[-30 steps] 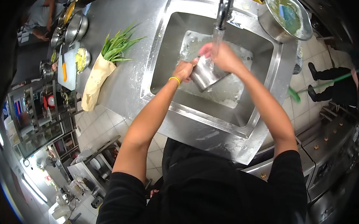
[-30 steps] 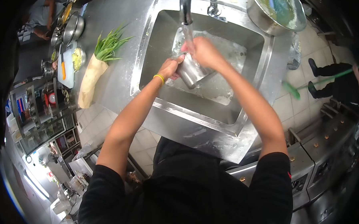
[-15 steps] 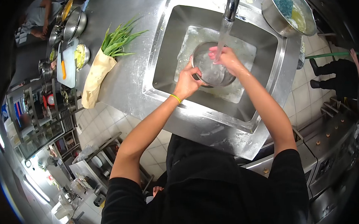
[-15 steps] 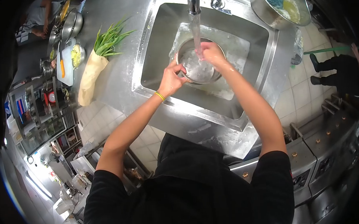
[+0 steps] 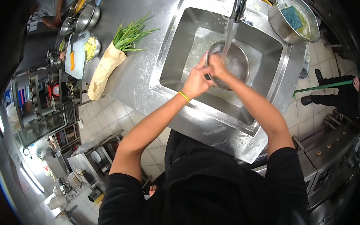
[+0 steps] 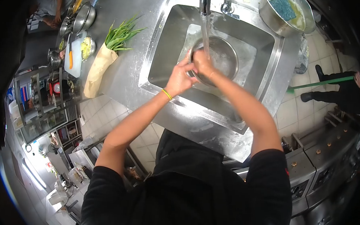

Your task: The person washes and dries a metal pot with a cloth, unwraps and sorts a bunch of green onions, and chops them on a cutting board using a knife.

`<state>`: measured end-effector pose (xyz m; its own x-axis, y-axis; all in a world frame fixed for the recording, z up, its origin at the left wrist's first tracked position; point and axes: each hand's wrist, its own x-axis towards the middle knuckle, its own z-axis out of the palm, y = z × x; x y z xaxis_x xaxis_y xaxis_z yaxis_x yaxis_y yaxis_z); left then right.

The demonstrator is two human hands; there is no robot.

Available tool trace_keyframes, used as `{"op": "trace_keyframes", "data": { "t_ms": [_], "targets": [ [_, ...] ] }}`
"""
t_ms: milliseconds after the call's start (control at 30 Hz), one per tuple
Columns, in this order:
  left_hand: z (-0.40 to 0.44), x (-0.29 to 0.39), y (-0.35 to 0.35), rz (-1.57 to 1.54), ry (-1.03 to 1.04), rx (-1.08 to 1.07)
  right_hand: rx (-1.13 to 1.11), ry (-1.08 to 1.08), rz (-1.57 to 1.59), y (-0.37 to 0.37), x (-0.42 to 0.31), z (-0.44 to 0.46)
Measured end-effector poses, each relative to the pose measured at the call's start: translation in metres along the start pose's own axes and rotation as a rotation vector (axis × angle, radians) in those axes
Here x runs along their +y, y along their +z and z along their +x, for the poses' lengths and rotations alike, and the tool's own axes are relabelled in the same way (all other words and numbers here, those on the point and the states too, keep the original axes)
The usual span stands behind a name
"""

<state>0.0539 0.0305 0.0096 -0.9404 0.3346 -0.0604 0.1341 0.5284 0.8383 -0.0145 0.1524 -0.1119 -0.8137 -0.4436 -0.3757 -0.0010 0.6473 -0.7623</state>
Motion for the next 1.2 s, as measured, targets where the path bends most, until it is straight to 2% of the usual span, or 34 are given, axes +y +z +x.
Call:
{"op": "trace_keyframes", "data": {
  "t_ms": [33, 100, 167, 233, 267, 333, 367, 433, 467, 533, 567, 633, 733, 867, 933, 967, 1033, 1100, 1133, 1200],
  "targets": [
    [0.004, -0.004, -0.008, 0.001, 0.003, 0.004, 0.307, -0.332, 0.570, -0.001, -0.034, -0.041],
    [0.007, -0.014, -0.030, 0.303, 0.241, -0.072, -0.164, -0.280, 0.258, -0.004, -0.021, -0.058],
    [0.003, -0.020, -0.042, 0.344, 0.231, -0.113, -0.387, -0.225, -0.030, -0.021, 0.002, -0.081],
    [0.002, -0.028, -0.044, 0.398, 0.229, -0.149, -0.151, -0.549, -0.652, -0.039, 0.046, -0.091],
    [0.004, -0.029, -0.041, 0.417, 0.216, -0.154, -0.163, -0.538, -0.651, -0.042, 0.051, -0.092],
    [0.009, -0.024, -0.036, 0.399, 0.203, -0.149, 0.082, -0.657, -0.982, -0.054, 0.056, -0.092],
    [0.014, -0.021, -0.036, 0.397, 0.192, -0.138, 0.087, -0.654, -0.992, -0.053, 0.053, -0.094],
    [0.018, -0.019, -0.037, 0.438, 0.224, -0.163, -0.038, -0.432, -1.003, -0.045, 0.031, -0.091],
    [0.017, -0.018, -0.037, 0.446, 0.237, -0.190, -0.031, -0.444, -1.004, -0.045, 0.029, -0.087],
    [0.014, -0.016, -0.041, 0.438, 0.243, -0.207, -0.087, -0.490, -0.785, -0.043, 0.034, -0.081],
    [0.012, -0.015, -0.044, 0.442, 0.236, -0.205, -0.089, -0.497, -0.781, -0.042, 0.038, -0.080],
    [0.010, -0.015, -0.043, 0.355, 0.165, -0.166, -0.058, -0.528, -0.541, -0.047, 0.042, -0.079],
    [0.012, -0.012, -0.044, 0.344, 0.157, -0.165, -0.163, -0.515, -0.519, -0.055, 0.045, -0.075],
    [0.012, -0.006, -0.048, 0.353, 0.133, -0.226, -0.125, -0.590, -0.436, -0.054, 0.038, -0.075],
    [0.011, -0.011, -0.042, 0.510, 0.232, -0.284, -0.140, -0.447, -0.120, -0.041, 0.036, -0.066],
    [0.010, -0.012, -0.038, 0.512, 0.239, -0.289, -0.132, -0.445, -0.119, -0.032, 0.034, -0.054],
    [0.009, -0.011, -0.029, 0.548, 0.219, -0.271, -0.155, -0.005, 0.606, -0.014, 0.038, -0.015],
    [0.011, -0.005, -0.020, 0.568, 0.263, -0.270, -0.013, 0.151, 0.745, -0.016, 0.022, -0.006],
    [0.017, 0.001, -0.015, 0.577, 0.221, -0.288, 0.182, 0.234, 0.754, -0.014, 0.011, -0.008],
    [0.023, 0.008, -0.004, 0.591, 0.131, -0.307, 0.188, 0.298, 0.519, -0.031, 0.004, -0.019]
  ]
}}
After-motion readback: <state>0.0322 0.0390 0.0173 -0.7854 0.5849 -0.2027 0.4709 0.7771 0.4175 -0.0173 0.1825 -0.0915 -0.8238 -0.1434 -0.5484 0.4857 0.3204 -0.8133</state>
